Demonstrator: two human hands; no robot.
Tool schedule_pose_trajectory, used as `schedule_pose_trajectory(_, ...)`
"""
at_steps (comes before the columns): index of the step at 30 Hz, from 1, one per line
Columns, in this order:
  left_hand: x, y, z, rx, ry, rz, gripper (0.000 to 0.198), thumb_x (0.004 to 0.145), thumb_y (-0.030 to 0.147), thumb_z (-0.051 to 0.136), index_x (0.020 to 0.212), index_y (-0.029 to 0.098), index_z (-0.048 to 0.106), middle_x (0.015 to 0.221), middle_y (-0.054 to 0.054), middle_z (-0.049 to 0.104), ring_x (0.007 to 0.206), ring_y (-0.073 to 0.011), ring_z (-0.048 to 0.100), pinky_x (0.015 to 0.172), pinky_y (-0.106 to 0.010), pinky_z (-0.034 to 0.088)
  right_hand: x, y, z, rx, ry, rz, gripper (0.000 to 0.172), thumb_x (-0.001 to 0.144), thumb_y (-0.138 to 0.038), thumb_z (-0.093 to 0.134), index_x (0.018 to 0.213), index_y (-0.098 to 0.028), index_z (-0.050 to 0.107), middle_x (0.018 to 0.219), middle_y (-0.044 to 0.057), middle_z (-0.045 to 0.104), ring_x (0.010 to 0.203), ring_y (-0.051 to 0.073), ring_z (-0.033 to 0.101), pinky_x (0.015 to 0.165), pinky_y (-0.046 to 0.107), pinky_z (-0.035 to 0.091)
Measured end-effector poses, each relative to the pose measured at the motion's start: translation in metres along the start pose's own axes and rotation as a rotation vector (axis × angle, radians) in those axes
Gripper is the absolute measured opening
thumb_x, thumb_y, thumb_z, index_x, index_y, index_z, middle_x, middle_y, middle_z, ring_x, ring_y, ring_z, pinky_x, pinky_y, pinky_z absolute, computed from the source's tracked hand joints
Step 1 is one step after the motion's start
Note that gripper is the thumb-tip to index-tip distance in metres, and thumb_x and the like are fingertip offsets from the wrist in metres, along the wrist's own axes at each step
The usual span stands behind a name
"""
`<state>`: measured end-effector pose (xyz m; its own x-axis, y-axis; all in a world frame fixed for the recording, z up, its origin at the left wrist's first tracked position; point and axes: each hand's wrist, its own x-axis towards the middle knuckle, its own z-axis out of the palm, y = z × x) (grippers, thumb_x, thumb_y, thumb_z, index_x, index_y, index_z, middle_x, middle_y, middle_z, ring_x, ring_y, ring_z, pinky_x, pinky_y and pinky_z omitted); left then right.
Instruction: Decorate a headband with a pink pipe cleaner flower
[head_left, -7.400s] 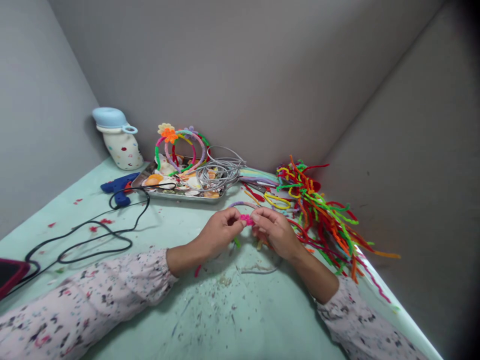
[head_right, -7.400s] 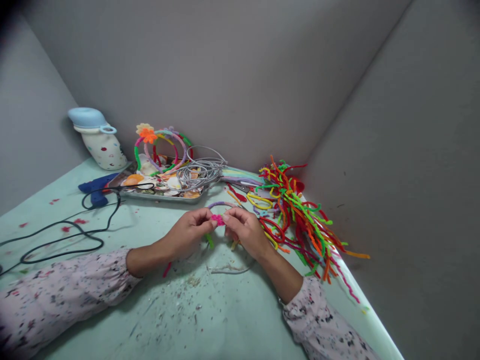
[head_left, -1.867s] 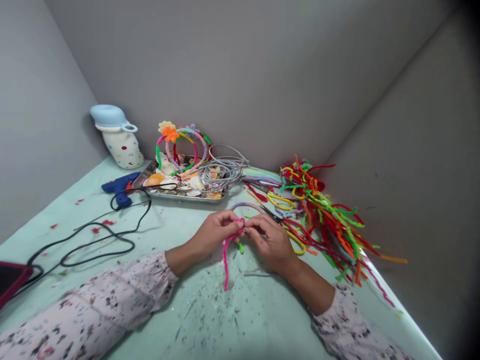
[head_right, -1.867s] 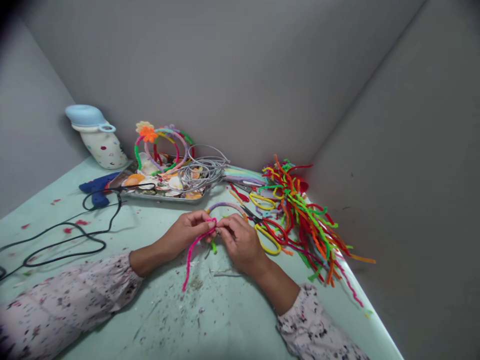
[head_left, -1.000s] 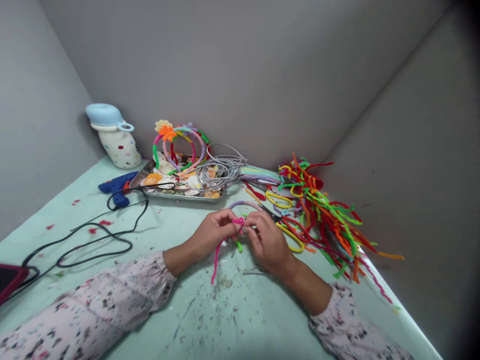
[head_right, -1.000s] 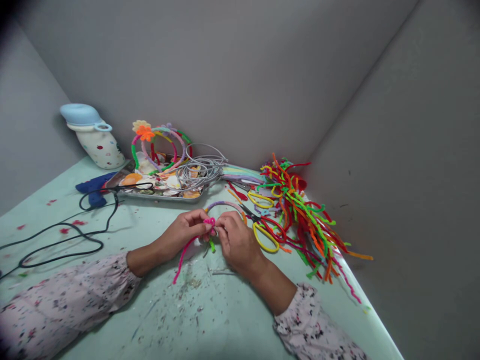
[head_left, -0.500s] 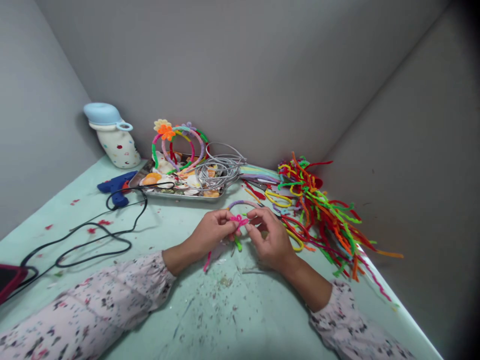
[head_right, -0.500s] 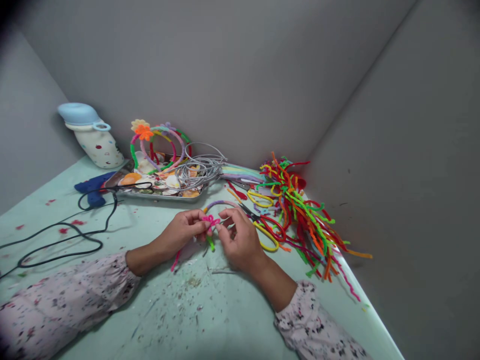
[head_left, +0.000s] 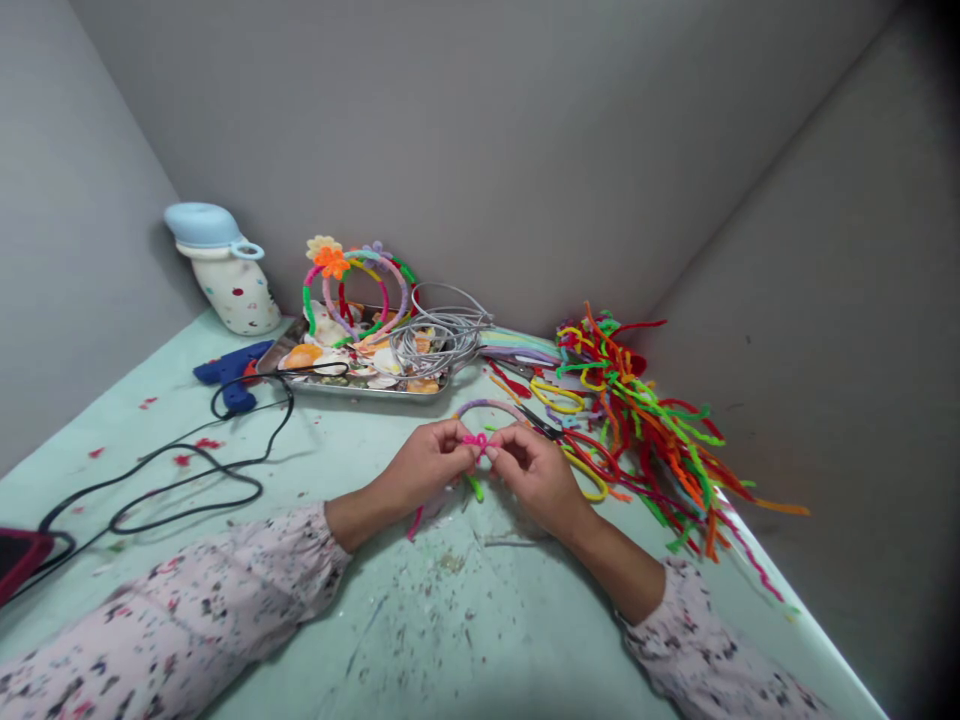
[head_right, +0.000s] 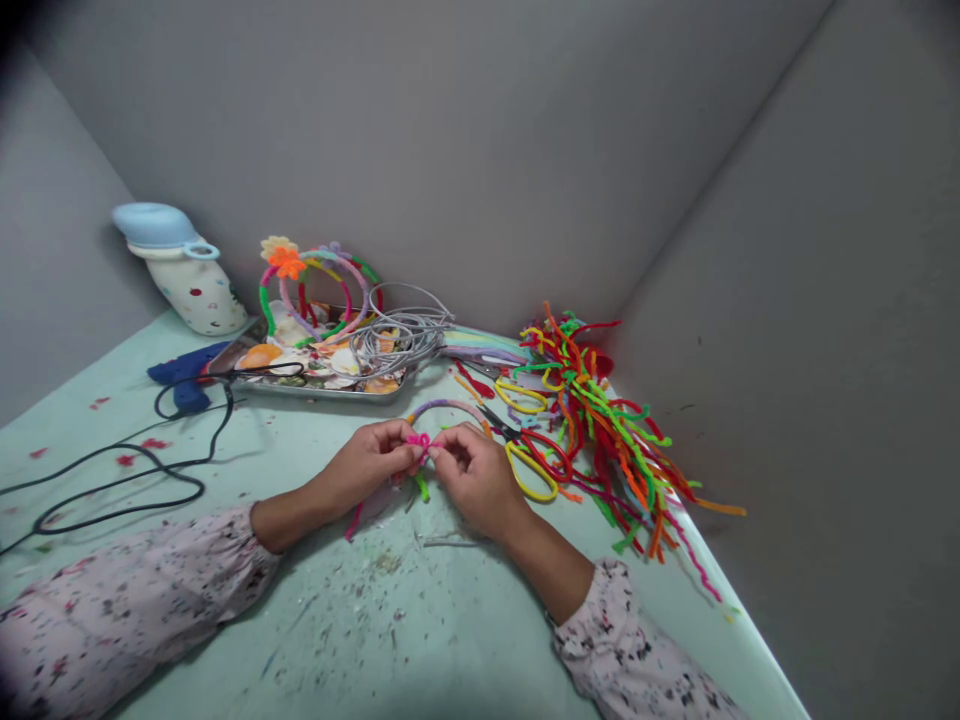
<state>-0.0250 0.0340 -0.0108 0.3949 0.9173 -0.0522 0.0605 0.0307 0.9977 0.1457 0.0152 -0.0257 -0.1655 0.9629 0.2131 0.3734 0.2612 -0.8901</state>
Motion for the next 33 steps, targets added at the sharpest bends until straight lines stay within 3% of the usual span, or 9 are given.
schedule_pose_trajectory(5, 0.000, -0.001, -0.001, -0.040, -0.016, -0.004, 0.009, 0.075, 0.021, 0.060, 0.070, 0.015, 0.055, 0.061, 0.002, 0.058, 0.054, -0.0085, 0.047, 0.055, -0.022, 0.036, -0.001, -0.004, 0.003, 0.118, -0.003, 0.081, 0.016, 0.085, -0.035, 0.057, 0.084, -0.019, 0.059, 0.064, -0.001, 0.062, 0.058, 0.013, 0.058, 0.056, 0.024, 0.046)
schedule_pose_trajectory(10, 0.001, -0.004, -0.003, -0.079, 0.001, -0.014, 0.008, 0.075, 0.020, 0.059, 0.070, 0.015, 0.054, 0.062, 0.002, 0.059, 0.053, -0.0084, 0.047, 0.054, -0.022, 0.036, 0.000, -0.006, 0.002, 0.152, -0.038, 0.101, 0.017, 0.084, -0.035, 0.058, 0.085, -0.018, 0.061, 0.071, 0.002, 0.067, 0.060, 0.014, 0.061, 0.059, 0.026, 0.049)
schedule_pose_trajectory(12, 0.001, -0.005, -0.004, -0.089, 0.008, -0.013, 0.009, 0.075, 0.021, 0.058, 0.070, 0.016, 0.054, 0.062, 0.002, 0.059, 0.053, -0.0086, 0.047, 0.054, -0.022, 0.036, 0.002, -0.007, -0.001, 0.050, -0.024, 0.027, 0.015, 0.085, -0.032, 0.059, 0.085, -0.018, 0.063, 0.076, 0.003, 0.067, 0.062, 0.014, 0.062, 0.060, 0.026, 0.050)
schedule_pose_trajectory(17, 0.002, -0.005, -0.005, -0.089, -0.006, -0.011, 0.008, 0.076, 0.020, 0.057, 0.070, 0.015, 0.055, 0.063, 0.001, 0.061, 0.054, -0.0086, 0.048, 0.055, -0.022, 0.036, 0.005, -0.006, -0.007, -0.277, 0.059, -0.327, 0.012, 0.087, -0.023, 0.056, 0.090, -0.018, 0.066, 0.084, 0.006, 0.066, 0.078, 0.017, 0.062, 0.074, 0.031, 0.050)
schedule_pose_trajectory(21, 0.001, -0.004, -0.006, -0.096, -0.027, -0.015, 0.008, 0.076, 0.021, 0.058, 0.071, 0.015, 0.056, 0.065, 0.000, 0.062, 0.055, -0.0091, 0.050, 0.057, -0.023, 0.037, 0.005, -0.003, -0.007, -0.321, 0.076, -0.403, 0.012, 0.088, -0.021, 0.054, 0.092, -0.018, 0.066, 0.085, 0.006, 0.066, 0.081, 0.017, 0.062, 0.080, 0.032, 0.049)
schedule_pose_trajectory(24, 0.001, -0.003, -0.006, -0.109, -0.016, -0.016, 0.009, 0.075, 0.022, 0.059, 0.070, 0.015, 0.056, 0.064, 0.000, 0.062, 0.054, -0.0091, 0.050, 0.057, -0.022, 0.037, 0.003, -0.002, -0.005, -0.289, 0.075, -0.325, 0.011, 0.087, -0.023, 0.056, 0.088, -0.019, 0.066, 0.082, 0.005, 0.066, 0.075, 0.016, 0.061, 0.073, 0.030, 0.049)
schedule_pose_trajectory(30, 0.001, -0.002, -0.004, -0.116, 0.017, -0.008, 0.009, 0.074, 0.020, 0.059, 0.069, 0.015, 0.055, 0.062, 0.001, 0.061, 0.054, -0.0087, 0.049, 0.055, -0.022, 0.037, 0.003, -0.015, -0.002, 0.001, -0.065, 0.073, 0.013, 0.084, -0.029, 0.058, 0.080, -0.018, 0.064, 0.069, 0.001, 0.067, 0.059, 0.013, 0.061, 0.058, 0.025, 0.049)
schedule_pose_trajectory(33, 0.000, -0.002, -0.004, -0.127, 0.007, 0.001, 0.008, 0.075, 0.020, 0.060, 0.069, 0.015, 0.056, 0.063, 0.000, 0.062, 0.054, -0.0086, 0.050, 0.054, -0.022, 0.037, 0.003, -0.022, -0.002, 0.077, -0.051, 0.121, 0.013, 0.082, -0.029, 0.059, 0.077, -0.018, 0.063, 0.066, 0.000, 0.068, 0.057, 0.012, 0.061, 0.057, 0.023, 0.048)
